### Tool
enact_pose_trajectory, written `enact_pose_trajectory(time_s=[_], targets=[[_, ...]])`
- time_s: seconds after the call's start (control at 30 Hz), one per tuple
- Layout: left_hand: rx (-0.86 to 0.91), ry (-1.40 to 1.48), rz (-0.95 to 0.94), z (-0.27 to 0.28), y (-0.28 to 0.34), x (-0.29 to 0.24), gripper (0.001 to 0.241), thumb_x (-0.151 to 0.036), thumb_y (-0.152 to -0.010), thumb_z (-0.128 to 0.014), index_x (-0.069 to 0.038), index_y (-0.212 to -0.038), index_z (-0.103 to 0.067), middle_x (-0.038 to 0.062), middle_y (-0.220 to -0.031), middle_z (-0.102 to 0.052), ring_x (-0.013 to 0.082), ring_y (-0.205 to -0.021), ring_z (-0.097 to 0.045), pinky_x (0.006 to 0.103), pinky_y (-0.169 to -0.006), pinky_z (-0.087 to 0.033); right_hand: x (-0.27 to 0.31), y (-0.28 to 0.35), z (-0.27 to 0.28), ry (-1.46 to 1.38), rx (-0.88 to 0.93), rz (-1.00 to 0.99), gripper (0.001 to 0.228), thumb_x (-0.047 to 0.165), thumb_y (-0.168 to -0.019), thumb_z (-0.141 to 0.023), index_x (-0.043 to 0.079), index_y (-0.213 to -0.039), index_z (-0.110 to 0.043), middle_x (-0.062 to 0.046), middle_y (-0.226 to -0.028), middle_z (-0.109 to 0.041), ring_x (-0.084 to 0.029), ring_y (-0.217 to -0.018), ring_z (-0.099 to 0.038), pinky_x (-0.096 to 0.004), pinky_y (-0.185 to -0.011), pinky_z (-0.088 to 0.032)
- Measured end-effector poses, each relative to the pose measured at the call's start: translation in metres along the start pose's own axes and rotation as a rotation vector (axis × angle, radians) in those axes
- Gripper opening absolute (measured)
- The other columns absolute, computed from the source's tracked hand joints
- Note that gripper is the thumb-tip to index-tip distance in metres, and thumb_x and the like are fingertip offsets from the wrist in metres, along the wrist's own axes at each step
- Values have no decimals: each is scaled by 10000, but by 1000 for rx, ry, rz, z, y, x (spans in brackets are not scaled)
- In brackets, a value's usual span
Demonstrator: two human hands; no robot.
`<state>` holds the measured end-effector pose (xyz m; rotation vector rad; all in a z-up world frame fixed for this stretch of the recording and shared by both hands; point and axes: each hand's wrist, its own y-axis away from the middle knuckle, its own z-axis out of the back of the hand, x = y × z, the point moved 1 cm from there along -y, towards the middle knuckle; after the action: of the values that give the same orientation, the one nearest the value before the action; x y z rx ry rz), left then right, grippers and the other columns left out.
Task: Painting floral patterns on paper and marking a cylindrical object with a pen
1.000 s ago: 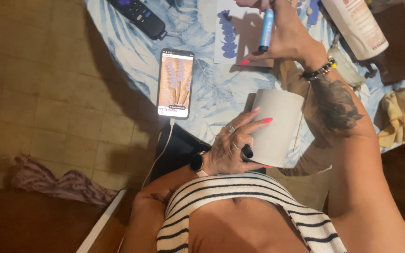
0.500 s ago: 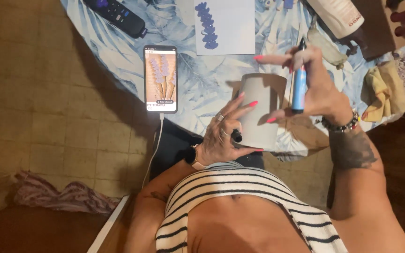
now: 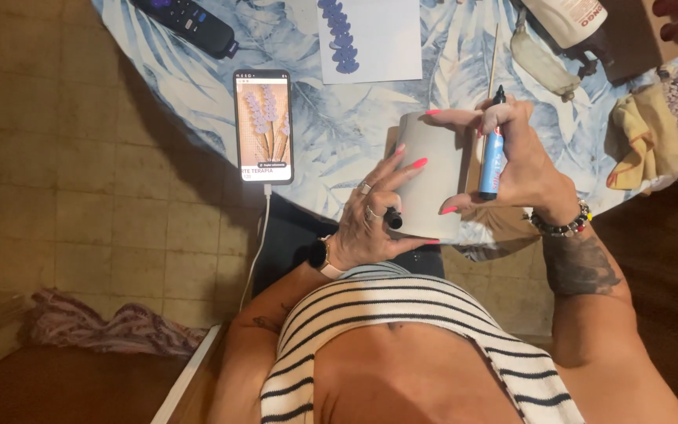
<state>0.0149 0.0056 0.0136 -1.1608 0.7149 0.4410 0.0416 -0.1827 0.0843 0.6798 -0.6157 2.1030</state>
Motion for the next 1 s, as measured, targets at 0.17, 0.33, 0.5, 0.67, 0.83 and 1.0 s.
enact_pose_trajectory(time_s=[0.17,0.33,0.5,0.67,0.83,1.0], targets=[[7,-6,6,-1,0,0,511,-329,-722,-688,-69,-853,-269,199,-1192,-432,379,-1207,-325,502,-975,-411,-2,2,0,11,6,-25,695,472,-522,-696,129,-855,-192,-113,-1207,-491,-161,-823,-321,-326,-783,-147],[13,6,7,0,0,0,505,-322,-727,-688,-71,-862,-271,195,-1200,-426,382,-1212,-320,507,-979,-407,-1,0,-1,-36,-4,-12,705,442,-503,-713,125,-855,-191,-145,-1196,-490,-161,-818,-445,-319,-809,-165],[26,2,7,0,1,0,537,-311,-705,-725,-68,-873,-275,196,-1207,-416,387,-1212,-324,504,-991,-398,-8,4,-3,-46,-7,-14,700,443,-521,-701,134,-873,-180,-150,-1200,-485,-156,-789,-425,-328,-828,-156],[25,17,31,-1,1,-1,494,-327,-725,-689,-82,-856,-281,171,-1223,-412,374,-1224,-322,489,-986,-415,-24,21,-7,-111,-355,298,625,456,-625,-664,161,-964,-229,-60,-962,-602,-132,-627,-425,-272,-672,-328],[32,17,37,-1,1,-3,504,-316,-716,-703,-76,-860,-285,173,-1227,-404,381,-1224,-326,487,-1003,-394,18,27,-41,-689,-724,216,399,580,-845,-298,184,-880,-266,-3,-508,-419,-122,-399,-346,-247,-469,-310],[-65,1,61,-8,7,0,494,-351,-660,-744,-103,-824,-350,121,-1261,-435,369,-1205,-360,428,-983,-335,13,32,-83,-1111,-828,239,407,551,-846,-311,174,-997,-339,-22,-584,-388,-94,-472,-271,-186,-424,-246]])
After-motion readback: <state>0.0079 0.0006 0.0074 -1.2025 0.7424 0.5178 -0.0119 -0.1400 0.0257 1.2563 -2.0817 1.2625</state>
